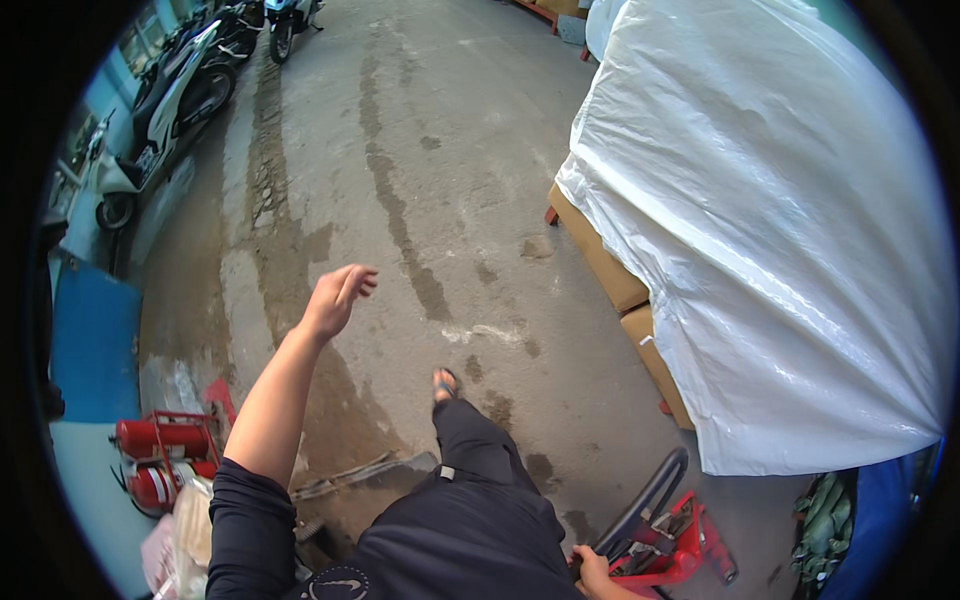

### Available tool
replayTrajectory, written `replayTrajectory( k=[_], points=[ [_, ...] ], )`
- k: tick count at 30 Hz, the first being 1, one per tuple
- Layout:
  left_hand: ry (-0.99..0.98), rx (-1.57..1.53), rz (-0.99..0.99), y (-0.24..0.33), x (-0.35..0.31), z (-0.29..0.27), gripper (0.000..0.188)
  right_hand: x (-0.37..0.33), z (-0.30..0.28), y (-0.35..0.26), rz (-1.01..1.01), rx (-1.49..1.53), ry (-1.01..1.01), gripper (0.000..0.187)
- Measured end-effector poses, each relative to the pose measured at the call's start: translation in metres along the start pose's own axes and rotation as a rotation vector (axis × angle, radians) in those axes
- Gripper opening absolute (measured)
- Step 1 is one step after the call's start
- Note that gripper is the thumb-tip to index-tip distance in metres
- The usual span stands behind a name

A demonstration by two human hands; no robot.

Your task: The person uses a red pallet jack to lift and move a large white-wrapped pallet. They maneuver the pallet jack through a narrow outdoor area, positioning the pallet near other stacked items. The person then picks up a wooden plank and places it on the ground.

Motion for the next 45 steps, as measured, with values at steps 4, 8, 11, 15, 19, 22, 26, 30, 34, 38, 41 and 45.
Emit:
replayTrajectory(
  k=[4, 8, 11, 15, 19, 22, 26, 30, 34, 38, 41, 45],
  points=[
    [-0.061, 0.044, -0.151, -0.089, 0.123, -0.059, 0.043, 0.060, 0.091, -0.193, 0.395, 0.387, -0.017, 0.019],
    [-0.214, 0.426, -0.492, -0.261, 0.084, -0.195, 0.053, 0.143, 0.159, -0.354, 0.687, 0.500, -0.319, 0.032],
    [-0.001, 0.304, -1.047, -0.344, -0.050, -0.328, 0.074, 0.170, 0.201, -0.460, 0.656, 0.390, -0.433, 0.039],
    [0.228, 0.118, -1.489, -0.420, -0.175, -0.483, 0.080, 0.222, 0.276, -0.578, 0.656, 0.338, -0.436, 0.035],
    [0.116, 0.348, -1.711, -0.530, -0.083, -0.633, 0.081, 0.285, 0.392, -0.697, 0.635, 0.699, -0.346, 0.026],
    [0.001, 0.589, -1.386, -0.602, 0.182, -0.714, 0.082, 0.322, 0.462, -0.800, 0.516, 0.962, -0.091, 0.021],
    [0.063, 0.137, -0.763, -0.597, 0.618, -0.745, 0.056, 0.351, 0.529, -0.934, 0.521, 1.108, 0.004, 0.022],
    [-0.043, -0.032, -0.078, -0.545, 0.949, -0.730, 0.045, 0.416, 0.582, -1.063, 0.539, 1.138, -0.057, 0.031],
    [-0.194, -0.105, -0.061, -0.590, 1.098, -0.725, 0.040, 0.505, 0.633, -1.197, 0.475, 1.142, -0.115, 0.042],
    [-0.520, 0.695, -0.325, -0.700, 1.109, -0.807, 0.052, 0.572, 0.648, -1.345, 0.559, 1.075, -0.198, 0.040],
    [-0.614, 0.637, -0.852, -0.809, 1.064, -0.897, 0.054, 0.615, 0.650, -1.454, 0.545, 1.115, -0.210, 0.034],
    [-0.433, 0.510, -1.117, -0.936, 1.096, -1.004, 0.058, 0.683, 0.662, -1.579, 0.619, 1.174, -0.090, 0.036]
  ],
)
Point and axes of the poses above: each hand's wrist, its own x-axis towards the middle knuckle, its own z-axis out of the palm, y = z × x, the point moved 5 cm from there along x, towards the middle knuckle, and after that the axes turned 1 degree about y, right-handed, at the moved point
